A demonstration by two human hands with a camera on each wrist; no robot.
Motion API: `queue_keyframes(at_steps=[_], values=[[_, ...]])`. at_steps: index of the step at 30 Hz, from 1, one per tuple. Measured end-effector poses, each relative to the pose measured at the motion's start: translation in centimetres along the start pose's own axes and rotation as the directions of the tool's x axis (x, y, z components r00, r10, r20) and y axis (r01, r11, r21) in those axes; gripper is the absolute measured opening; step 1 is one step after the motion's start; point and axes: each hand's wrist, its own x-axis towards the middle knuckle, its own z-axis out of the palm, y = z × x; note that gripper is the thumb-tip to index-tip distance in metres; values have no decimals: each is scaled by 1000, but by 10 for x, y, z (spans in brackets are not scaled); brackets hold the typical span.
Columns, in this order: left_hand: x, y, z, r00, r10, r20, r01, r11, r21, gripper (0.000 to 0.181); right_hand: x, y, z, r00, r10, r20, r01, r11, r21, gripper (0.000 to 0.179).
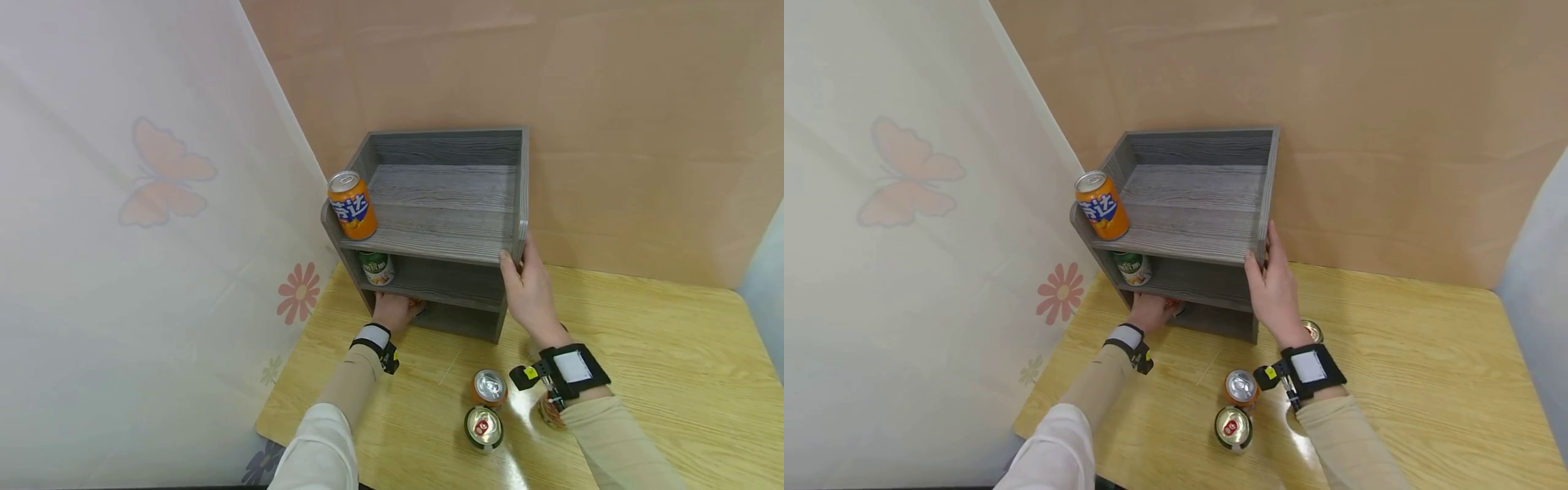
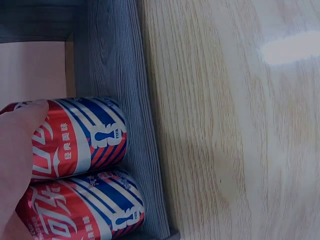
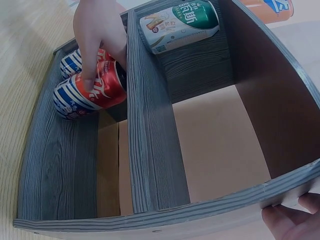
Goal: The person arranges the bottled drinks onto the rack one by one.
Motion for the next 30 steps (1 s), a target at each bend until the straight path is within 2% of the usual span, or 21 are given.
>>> queue_keyframes(at_steps=[8, 12, 15, 19, 25, 30], values=[[-4, 0, -14, 996, 20, 89, -18, 1000, -24, 67, 1, 2, 0, 1000, -2, 2, 2, 1000, 16, 58], [-7, 3, -15, 999, 29, 45, -30, 999, 12, 69, 2, 2, 1, 1000, -2, 3, 2, 1000, 21, 58], [-9, 5, -10, 999, 30, 21, -31, 995, 91, 67, 2, 2, 1, 1000, -1, 3, 1, 1000, 19, 59], [-14, 9, -3, 999, 6, 48, -12, 990, 138, 65, 1, 3, 1, 1000, -2, 5, 2, 1000, 25, 60], [-27, 19, -1, 1000, -8, 27, 6, 996, 85, 72, 2, 3, 1, 1000, -19, -6, 19, 999, 39, 57], [-41, 32, -3, 997, 20, 79, -29, 993, 115, 79, 1, 3, 1, 1000, -17, -4, 17, 999, 29, 57]])
